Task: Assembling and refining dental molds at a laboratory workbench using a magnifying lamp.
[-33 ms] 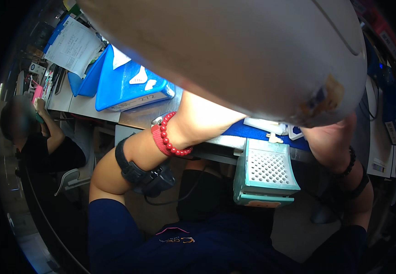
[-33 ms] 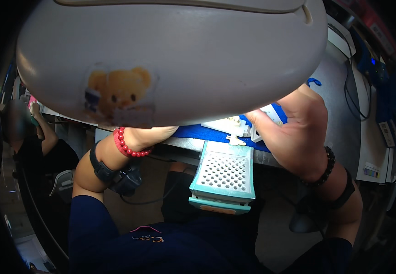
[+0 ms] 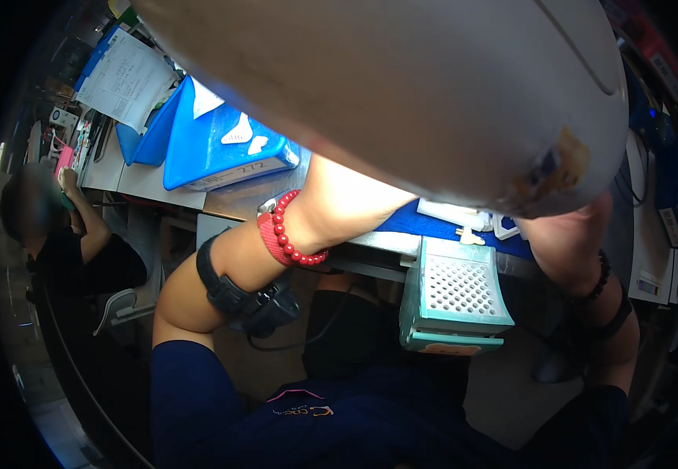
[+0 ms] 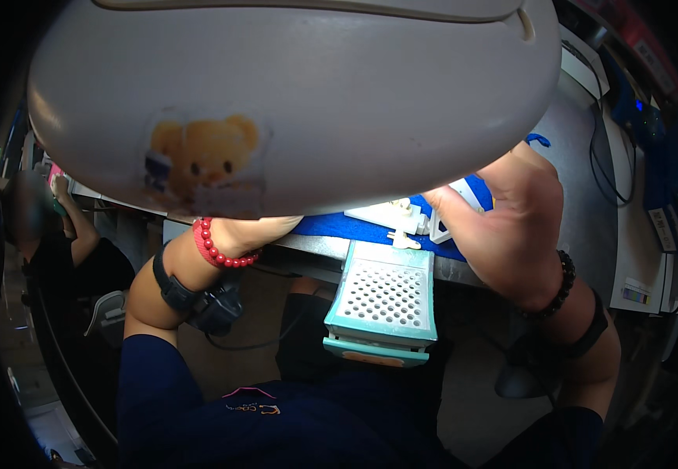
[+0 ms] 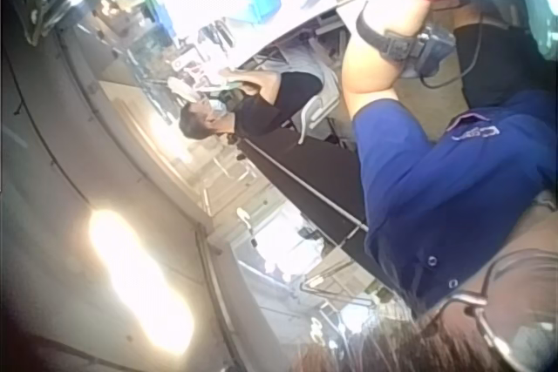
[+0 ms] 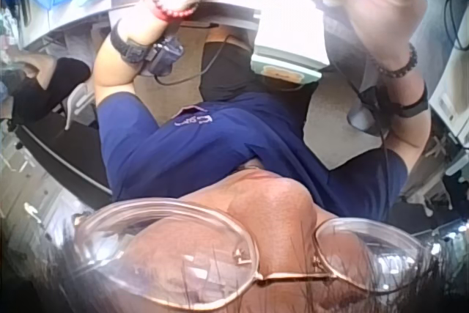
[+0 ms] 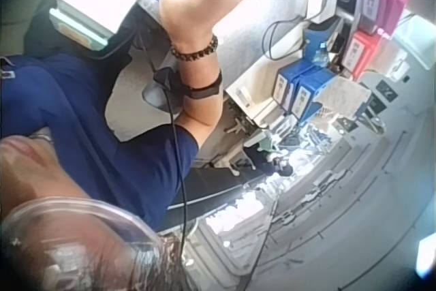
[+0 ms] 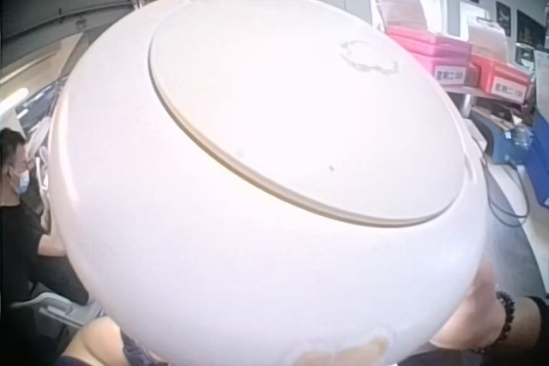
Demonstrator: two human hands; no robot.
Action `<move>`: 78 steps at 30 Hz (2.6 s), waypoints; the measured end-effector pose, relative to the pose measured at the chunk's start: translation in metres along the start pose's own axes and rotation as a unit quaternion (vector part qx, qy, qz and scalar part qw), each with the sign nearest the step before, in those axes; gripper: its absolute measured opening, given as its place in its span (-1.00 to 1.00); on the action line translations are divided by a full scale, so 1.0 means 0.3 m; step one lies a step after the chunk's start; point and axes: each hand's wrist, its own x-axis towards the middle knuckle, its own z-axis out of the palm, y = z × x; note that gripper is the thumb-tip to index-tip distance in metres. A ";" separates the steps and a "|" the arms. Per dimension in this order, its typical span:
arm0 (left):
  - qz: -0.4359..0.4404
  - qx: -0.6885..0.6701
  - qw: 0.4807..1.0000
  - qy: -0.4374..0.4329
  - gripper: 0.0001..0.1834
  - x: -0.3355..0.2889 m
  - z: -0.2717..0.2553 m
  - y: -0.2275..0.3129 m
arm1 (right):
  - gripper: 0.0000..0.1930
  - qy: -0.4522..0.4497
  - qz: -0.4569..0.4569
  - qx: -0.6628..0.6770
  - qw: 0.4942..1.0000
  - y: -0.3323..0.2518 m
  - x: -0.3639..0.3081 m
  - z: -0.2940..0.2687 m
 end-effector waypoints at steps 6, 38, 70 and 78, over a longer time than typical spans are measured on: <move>-0.015 -0.050 0.998 0.042 -0.74 -0.036 0.035 -0.107 | -0.80 -0.010 0.002 0.019 1.000 -0.015 0.009 0.000; -0.149 -0.197 0.969 -0.007 -0.71 0.006 0.060 0.078 | -0.85 -0.051 0.113 0.282 0.951 -0.054 -0.007 -0.004; -0.035 -0.111 0.993 0.037 -0.85 0.004 0.048 0.093 | -0.83 -0.037 -0.052 0.083 0.994 -0.042 -0.027 -0.011; 0.116 0.262 0.958 0.002 -0.85 0.010 -0.077 0.073 | -0.74 0.023 -0.086 -0.092 0.992 0.013 -0.021 -0.035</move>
